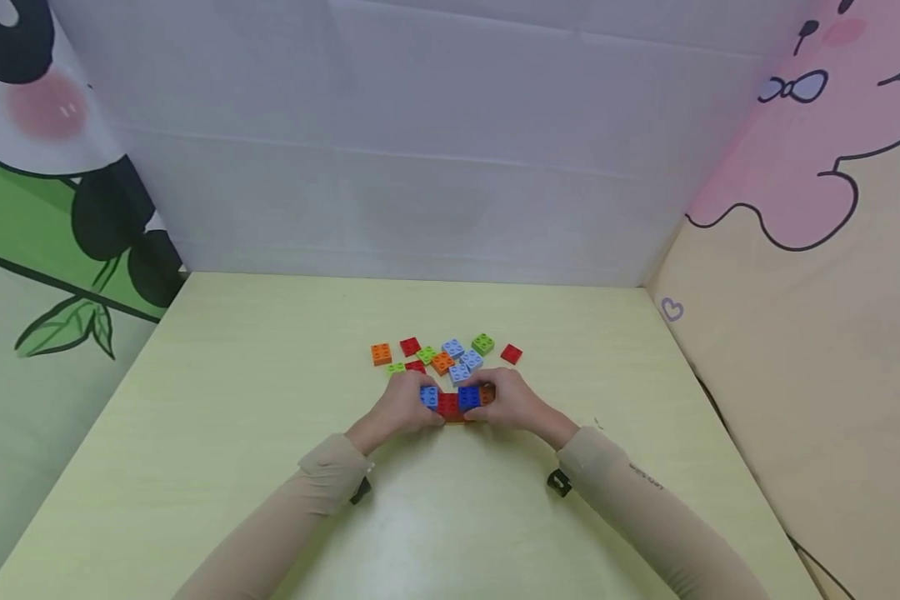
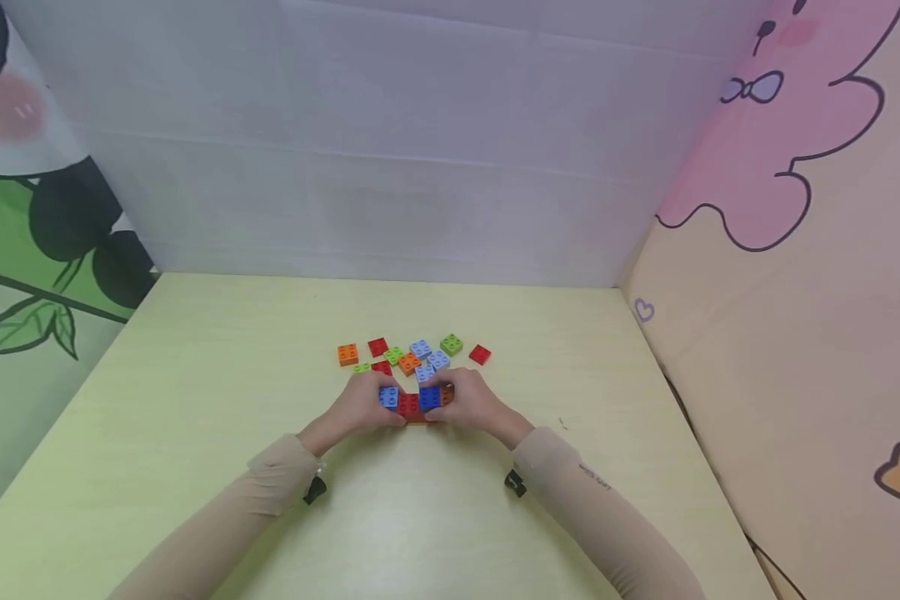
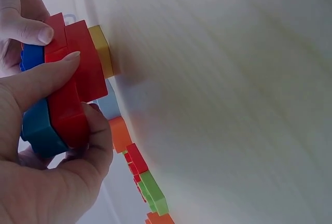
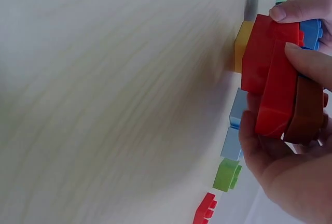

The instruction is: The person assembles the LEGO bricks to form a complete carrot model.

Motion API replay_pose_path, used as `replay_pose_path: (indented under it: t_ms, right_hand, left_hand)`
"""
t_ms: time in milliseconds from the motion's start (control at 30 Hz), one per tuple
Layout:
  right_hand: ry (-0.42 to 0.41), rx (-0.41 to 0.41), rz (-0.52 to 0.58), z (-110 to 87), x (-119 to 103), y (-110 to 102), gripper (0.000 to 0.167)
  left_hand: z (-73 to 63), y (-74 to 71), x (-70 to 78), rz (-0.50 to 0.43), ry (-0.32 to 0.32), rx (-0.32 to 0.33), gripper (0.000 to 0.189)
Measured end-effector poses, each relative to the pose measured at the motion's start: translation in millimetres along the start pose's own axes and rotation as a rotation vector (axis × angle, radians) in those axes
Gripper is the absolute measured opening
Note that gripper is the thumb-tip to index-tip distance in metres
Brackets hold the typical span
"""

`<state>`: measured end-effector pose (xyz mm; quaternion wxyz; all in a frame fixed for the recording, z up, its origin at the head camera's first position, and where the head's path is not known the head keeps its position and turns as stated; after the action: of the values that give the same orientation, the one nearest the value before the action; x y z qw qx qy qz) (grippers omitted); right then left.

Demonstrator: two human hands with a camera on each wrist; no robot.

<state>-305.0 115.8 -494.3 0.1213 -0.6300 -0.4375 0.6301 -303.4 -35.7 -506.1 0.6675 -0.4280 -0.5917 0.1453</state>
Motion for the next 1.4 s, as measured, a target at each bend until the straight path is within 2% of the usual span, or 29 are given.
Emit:
replay_pose_path:
  t_ms: [300,633,800,1200,1300,1400]
  right_hand:
    - [0.010,-0.017,0.011,-2.0,0.4,2.0,0.044]
    - [0.042,-0.002,0.022,-6.3,2.5,1.2,0.042]
    - [0.039,0.004,0.019,-8.3,0.4,-0.4,0.043]
    - [0.013,0.012,0.013,-4.3,-1.0,-0.9,0.043]
    - [0.007,0.010,0.016,-4.1,-0.7,-0.1,0.043]
    - [0.007,0.012,0.025,-4.8,-0.6,0.6,0.043]
  left_hand:
    - [-4.8,2.9,-3.1,-0.042,-0.002,0.024,0.045]
    - [-9.3,0.6,-0.7,-0.031,0.064,0.072,0.045]
    - [-16.0,-8.9,2.9,-0.041,0.098,0.095,0.045]
    - [-22.7,-24.8,-3.6,-0.072,0.090,0.075,0.045]
    - [-22.4,-32.8,-7.8,-0.121,0.084,0.059,0.051]
    - [-20.1,-48.8,-14.7,-0.200,0.079,0.086,0.057]
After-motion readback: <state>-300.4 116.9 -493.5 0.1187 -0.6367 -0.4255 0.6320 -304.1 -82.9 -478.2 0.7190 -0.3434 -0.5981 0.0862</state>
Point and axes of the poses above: each hand's wrist, its own z-axis towards the middle knuckle, its own y-axis out of the palm, x = y × z, the point moved 8 cm from there along z, towards the middle knuckle, and after that the axes turned 7 degrees about y, right-handed, at the moved point
